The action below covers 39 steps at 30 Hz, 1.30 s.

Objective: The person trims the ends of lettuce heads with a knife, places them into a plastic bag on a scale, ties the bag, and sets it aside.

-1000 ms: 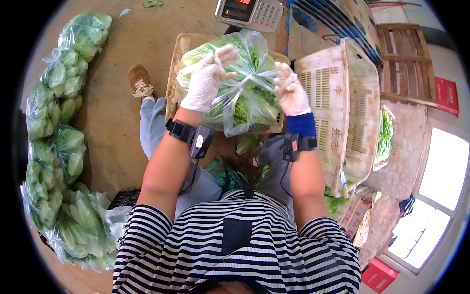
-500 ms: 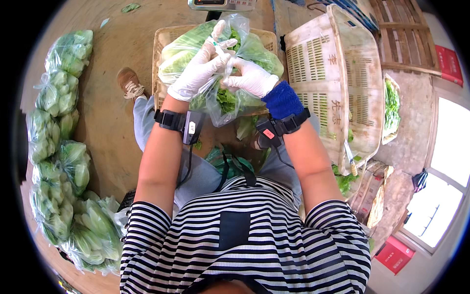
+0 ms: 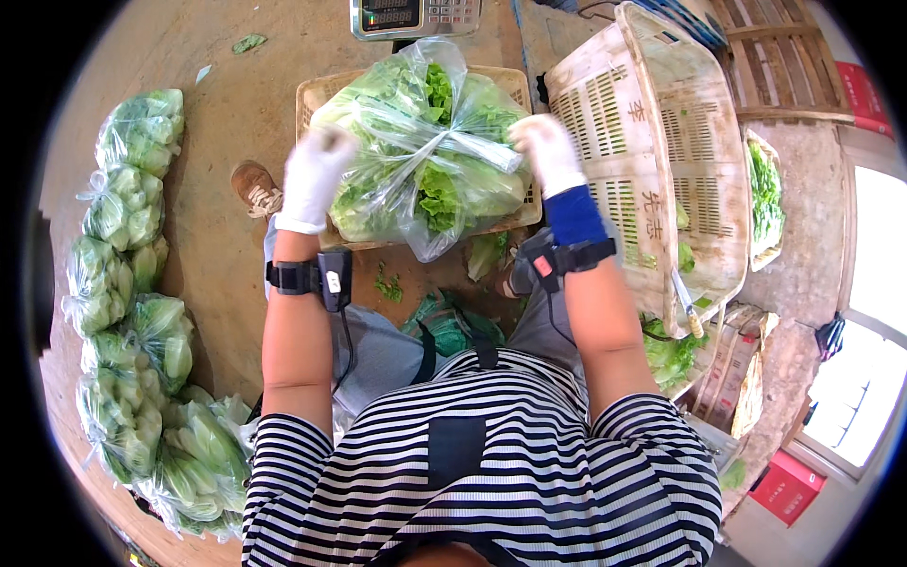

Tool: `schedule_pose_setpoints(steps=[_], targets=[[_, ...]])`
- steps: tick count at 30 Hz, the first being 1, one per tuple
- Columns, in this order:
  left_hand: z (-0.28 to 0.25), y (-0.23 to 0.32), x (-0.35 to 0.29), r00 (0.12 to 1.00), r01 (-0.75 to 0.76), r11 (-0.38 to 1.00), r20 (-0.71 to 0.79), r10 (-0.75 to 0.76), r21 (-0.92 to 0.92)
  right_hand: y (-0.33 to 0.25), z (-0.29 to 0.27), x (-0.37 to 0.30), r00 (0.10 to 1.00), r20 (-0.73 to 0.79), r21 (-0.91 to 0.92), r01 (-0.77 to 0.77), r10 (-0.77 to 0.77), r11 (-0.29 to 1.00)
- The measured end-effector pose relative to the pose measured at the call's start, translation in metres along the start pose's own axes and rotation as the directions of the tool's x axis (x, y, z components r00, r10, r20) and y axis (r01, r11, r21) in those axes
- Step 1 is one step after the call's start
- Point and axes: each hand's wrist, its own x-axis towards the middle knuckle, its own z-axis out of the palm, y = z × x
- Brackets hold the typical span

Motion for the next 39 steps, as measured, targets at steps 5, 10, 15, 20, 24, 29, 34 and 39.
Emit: schedule_pose_setpoints(steps=[5,10,15,20,24,29,34,39], targets=[[0.059,0.002,-0.033,0.977,-0.213,0.783,0.150,0.153,0.585,-0.021,0.106,-0.027,0.969,-0.035,-0.693,0.154,-0.246,0.704],[0.050,0.003,-0.027,0.959,-0.242,0.760,0.030,0.281,0.604,-0.041,0.088,-0.038,0.977,0.019,-0.759,0.153,-0.214,0.633],[0.003,0.006,-0.026,0.743,-0.251,0.851,-0.472,0.475,0.462,-0.012,0.013,-0.062,0.819,-0.357,-0.599,0.168,-0.449,0.783],[-0.019,0.014,-0.031,0.823,-0.273,0.896,-0.567,0.028,-0.351,-0.052,0.064,-0.108,0.521,-0.480,-0.700,0.256,-0.705,0.666],[-0.034,0.017,-0.035,0.884,-0.318,0.740,-0.467,0.006,-0.593,-0.086,0.140,-0.103,0.893,0.162,-0.121,0.440,-0.420,0.890],[-0.044,0.001,-0.031,0.886,-0.351,0.682,-0.462,0.022,-0.642,-0.062,0.141,-0.059,0.793,0.597,-0.722,0.466,0.120,0.512],[-0.048,0.040,-0.050,0.810,-0.402,0.772,-0.584,0.050,-0.491,-0.097,0.078,-0.079,0.750,0.656,-0.753,0.642,0.081,0.145],[-0.015,0.094,-0.092,0.546,-0.736,0.530,-0.094,0.833,0.422,-0.164,0.055,-0.087,0.854,0.520,-0.854,0.519,0.020,0.030]])
